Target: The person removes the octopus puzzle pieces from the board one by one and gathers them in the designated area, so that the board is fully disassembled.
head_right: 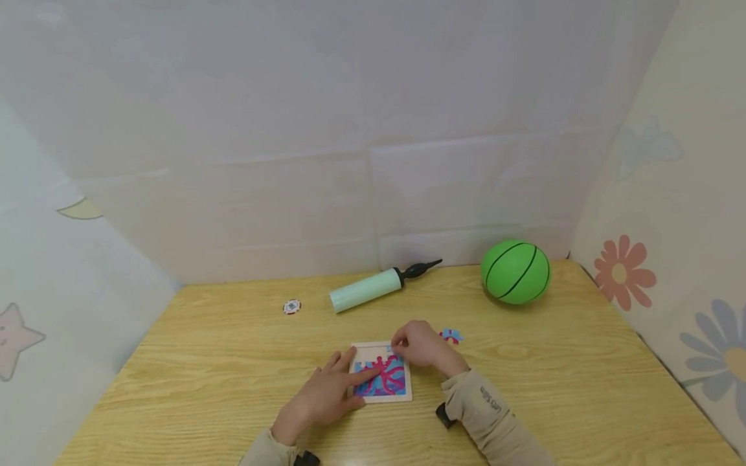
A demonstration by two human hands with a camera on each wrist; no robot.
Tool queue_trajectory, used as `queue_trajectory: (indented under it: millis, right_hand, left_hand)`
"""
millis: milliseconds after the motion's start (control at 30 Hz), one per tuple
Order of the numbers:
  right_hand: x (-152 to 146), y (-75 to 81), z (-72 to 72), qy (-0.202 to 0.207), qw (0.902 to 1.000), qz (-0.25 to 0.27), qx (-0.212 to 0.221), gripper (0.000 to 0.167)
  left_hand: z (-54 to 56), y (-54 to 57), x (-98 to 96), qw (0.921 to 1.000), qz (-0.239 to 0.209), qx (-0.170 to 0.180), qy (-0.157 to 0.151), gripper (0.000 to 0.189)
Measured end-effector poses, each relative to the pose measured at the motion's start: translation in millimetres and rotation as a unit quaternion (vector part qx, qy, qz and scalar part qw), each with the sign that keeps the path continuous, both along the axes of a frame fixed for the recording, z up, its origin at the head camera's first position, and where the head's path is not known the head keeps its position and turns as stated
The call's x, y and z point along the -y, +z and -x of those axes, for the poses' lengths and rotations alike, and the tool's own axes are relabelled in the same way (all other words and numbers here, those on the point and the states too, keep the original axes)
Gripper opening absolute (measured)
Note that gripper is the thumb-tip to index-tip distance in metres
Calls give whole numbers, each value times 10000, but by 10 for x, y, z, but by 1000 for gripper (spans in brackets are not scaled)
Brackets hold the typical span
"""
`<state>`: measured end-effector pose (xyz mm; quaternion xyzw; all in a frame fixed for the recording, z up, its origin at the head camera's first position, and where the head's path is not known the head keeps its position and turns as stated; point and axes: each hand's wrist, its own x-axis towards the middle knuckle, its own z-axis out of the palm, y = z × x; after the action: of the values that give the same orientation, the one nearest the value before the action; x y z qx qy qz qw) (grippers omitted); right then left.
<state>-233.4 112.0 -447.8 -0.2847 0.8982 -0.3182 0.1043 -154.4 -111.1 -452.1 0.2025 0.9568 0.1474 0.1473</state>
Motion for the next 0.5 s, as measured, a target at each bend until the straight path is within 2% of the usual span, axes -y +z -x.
queue_trajectory:
  millis: [167,500]
  right_hand:
    - [4,-4,0,53,10000,22,47,13]
    - [6,-78,34,-169,9996,122,173,17]
  left_hand:
    - [-11,17,3,10000,-1,20,15,52]
    - [-5,-3,-5,10000,-61,19,15,52]
